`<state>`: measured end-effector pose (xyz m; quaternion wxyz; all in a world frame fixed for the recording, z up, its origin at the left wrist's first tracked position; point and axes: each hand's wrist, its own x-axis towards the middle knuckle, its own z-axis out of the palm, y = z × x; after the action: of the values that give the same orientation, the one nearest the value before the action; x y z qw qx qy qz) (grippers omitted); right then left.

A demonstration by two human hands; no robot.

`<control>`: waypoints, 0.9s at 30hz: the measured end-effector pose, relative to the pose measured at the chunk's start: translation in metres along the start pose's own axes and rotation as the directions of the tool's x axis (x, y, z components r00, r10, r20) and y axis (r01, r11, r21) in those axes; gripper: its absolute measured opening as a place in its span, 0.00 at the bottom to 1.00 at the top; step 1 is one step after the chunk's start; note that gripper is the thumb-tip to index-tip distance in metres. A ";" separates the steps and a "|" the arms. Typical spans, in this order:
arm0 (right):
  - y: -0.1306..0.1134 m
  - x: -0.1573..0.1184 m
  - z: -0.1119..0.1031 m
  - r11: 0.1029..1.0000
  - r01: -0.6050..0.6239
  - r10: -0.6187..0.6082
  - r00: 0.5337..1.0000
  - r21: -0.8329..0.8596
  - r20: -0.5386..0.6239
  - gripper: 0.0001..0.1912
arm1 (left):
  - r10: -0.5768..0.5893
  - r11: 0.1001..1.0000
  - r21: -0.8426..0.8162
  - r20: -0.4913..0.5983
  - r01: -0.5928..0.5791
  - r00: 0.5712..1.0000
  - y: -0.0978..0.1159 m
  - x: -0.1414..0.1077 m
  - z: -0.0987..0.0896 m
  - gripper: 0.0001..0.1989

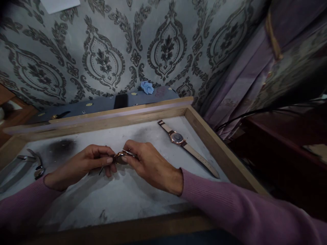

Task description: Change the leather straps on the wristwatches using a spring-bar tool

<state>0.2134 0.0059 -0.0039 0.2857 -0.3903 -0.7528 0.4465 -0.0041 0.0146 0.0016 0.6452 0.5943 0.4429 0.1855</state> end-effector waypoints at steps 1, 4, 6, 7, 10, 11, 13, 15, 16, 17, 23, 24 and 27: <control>0.001 0.000 0.000 1.000 0.003 -0.003 1.000 0.001 -0.002 0.05 | -0.002 1.000 0.009 -0.003 0.002 1.000 0.001 0.000 0.000 0.08; 0.002 0.000 0.000 1.000 0.002 -0.002 1.000 0.005 0.002 0.05 | -0.005 0.999 0.031 -0.013 0.006 1.000 0.003 0.000 0.001 0.08; 0.001 0.000 0.000 1.000 -0.008 0.008 1.000 0.001 0.009 0.05 | -0.004 1.000 0.031 -0.009 0.004 1.000 0.004 0.000 0.001 0.08; 0.001 0.000 0.000 1.000 -0.011 0.011 1.000 -0.004 0.009 0.05 | -0.003 1.000 0.030 -0.006 0.003 1.000 0.004 -0.001 0.001 0.08; -0.001 0.000 -0.001 1.000 -0.016 0.016 1.000 -0.016 0.008 0.04 | -0.004 1.000 0.030 -0.006 0.005 1.000 0.004 -0.001 0.002 0.08; -0.001 0.000 -0.001 1.000 -0.015 0.015 1.000 -0.017 0.009 0.04 | -0.004 1.000 0.026 -0.007 0.004 1.000 0.003 -0.001 0.002 0.08; -0.001 0.000 0.000 1.000 -0.012 0.012 1.000 -0.019 0.010 0.04 | -0.001 1.000 0.013 -0.008 0.001 1.000 0.002 -0.001 0.001 0.08; 0.000 0.000 0.000 1.000 -0.004 0.004 1.000 -0.016 0.007 0.04 | 0.004 1.000 0.003 -0.006 -0.004 1.000 0.002 -0.001 0.001 0.08; 0.000 0.000 0.000 1.000 0.000 0.000 1.000 -0.013 0.004 0.04 | 0.008 1.000 0.002 -0.002 -0.008 1.000 0.002 -0.001 0.001 0.08; 0.000 0.000 0.000 1.000 0.003 -0.003 1.000 -0.010 0.004 0.04 | 0.010 1.000 0.004 0.001 -0.010 1.000 0.002 -0.002 0.001 0.08; -0.001 0.000 0.000 1.000 0.001 -0.001 1.000 -0.007 0.008 0.04 | 0.006 0.999 0.037 0.002 -0.006 1.000 0.002 -0.001 0.001 0.09; -0.001 0.000 0.000 1.000 -0.003 0.003 1.000 -0.007 0.009 0.04 | 0.007 0.999 0.041 0.003 -0.008 1.000 0.002 -0.001 0.001 0.09; -0.001 0.001 0.000 1.000 -0.010 0.010 1.000 0.000 0.004 0.04 | 0.008 0.998 0.055 0.008 -0.009 1.000 0.001 -0.001 0.001 0.10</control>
<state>0.2128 0.0065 -0.0026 0.2819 -0.3931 -0.7515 0.4486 -0.0036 0.0140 0.0026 0.6295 0.6143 0.4428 0.1739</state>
